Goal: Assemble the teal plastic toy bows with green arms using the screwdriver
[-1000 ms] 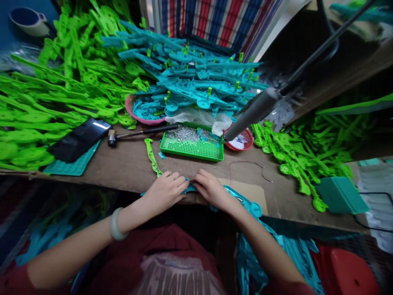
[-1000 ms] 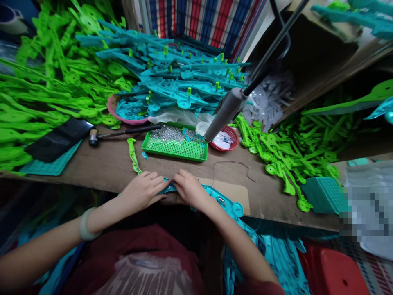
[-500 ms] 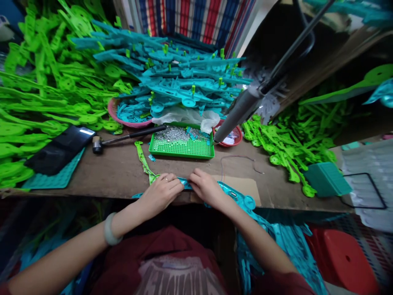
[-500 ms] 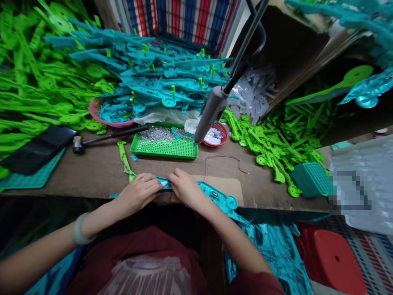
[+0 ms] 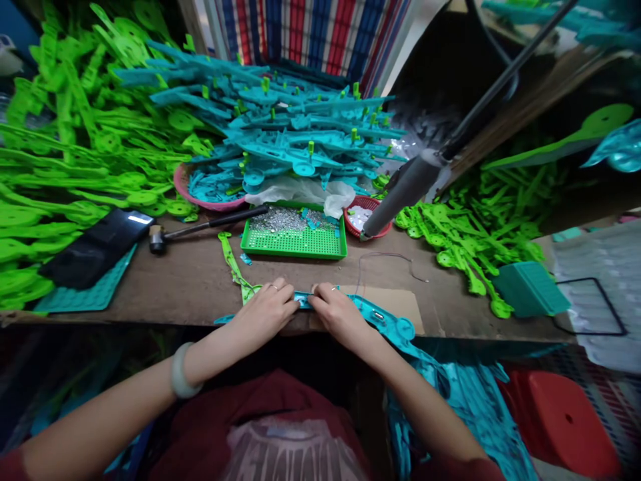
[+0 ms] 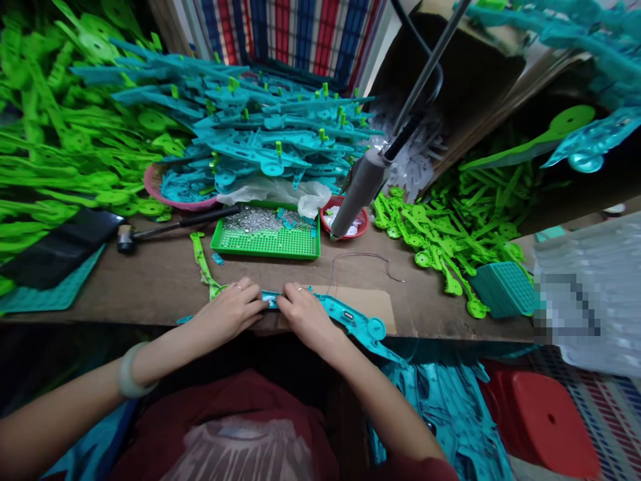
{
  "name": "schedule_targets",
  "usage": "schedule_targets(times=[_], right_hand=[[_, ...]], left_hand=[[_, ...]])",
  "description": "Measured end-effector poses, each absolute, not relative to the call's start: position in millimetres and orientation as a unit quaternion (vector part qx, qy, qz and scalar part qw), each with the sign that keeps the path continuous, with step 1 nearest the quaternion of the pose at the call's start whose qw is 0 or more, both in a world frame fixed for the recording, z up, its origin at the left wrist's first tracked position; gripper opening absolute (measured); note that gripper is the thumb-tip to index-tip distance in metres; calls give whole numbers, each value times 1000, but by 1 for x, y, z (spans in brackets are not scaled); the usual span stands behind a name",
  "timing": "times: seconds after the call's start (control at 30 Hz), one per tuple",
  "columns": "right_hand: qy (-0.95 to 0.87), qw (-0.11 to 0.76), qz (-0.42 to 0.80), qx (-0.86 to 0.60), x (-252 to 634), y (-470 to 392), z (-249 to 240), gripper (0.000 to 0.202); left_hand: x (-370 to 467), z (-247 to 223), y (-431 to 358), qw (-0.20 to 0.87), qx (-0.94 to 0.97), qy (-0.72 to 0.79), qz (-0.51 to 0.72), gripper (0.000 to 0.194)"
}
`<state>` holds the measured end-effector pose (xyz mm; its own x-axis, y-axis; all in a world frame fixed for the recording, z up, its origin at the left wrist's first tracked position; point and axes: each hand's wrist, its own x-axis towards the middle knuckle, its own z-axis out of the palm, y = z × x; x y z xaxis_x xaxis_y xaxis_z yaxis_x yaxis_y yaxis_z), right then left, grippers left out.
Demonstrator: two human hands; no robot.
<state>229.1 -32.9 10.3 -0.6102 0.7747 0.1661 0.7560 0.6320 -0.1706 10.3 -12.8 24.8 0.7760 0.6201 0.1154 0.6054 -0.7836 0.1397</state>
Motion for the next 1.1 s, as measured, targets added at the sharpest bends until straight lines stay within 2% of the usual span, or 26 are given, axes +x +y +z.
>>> schedule_targets(times=[0.2,0.47,0.63,0.77,0.97,1.1], right_hand=[[-886,166,58,-428,235,-25,9,22],[-892,163,103,-409,241,-28,11,25],[-863,184,196,-428,237,-30,14,27],[-838,188,252,-445,232,-28,19,23],[-842,158,178,-484,224,-30,14,23],[-843,153,133,-499,221,-33,11,24]], left_hand=[[9,27,-5,77,952,286,71,9],[6,23,-9,74,950,288,99,15],[6,22,-17,39,939,312,139,10],[6,23,-16,67,932,327,143,7],[5,20,-15,63,933,321,150,5],[9,22,-14,63,932,334,129,15]])
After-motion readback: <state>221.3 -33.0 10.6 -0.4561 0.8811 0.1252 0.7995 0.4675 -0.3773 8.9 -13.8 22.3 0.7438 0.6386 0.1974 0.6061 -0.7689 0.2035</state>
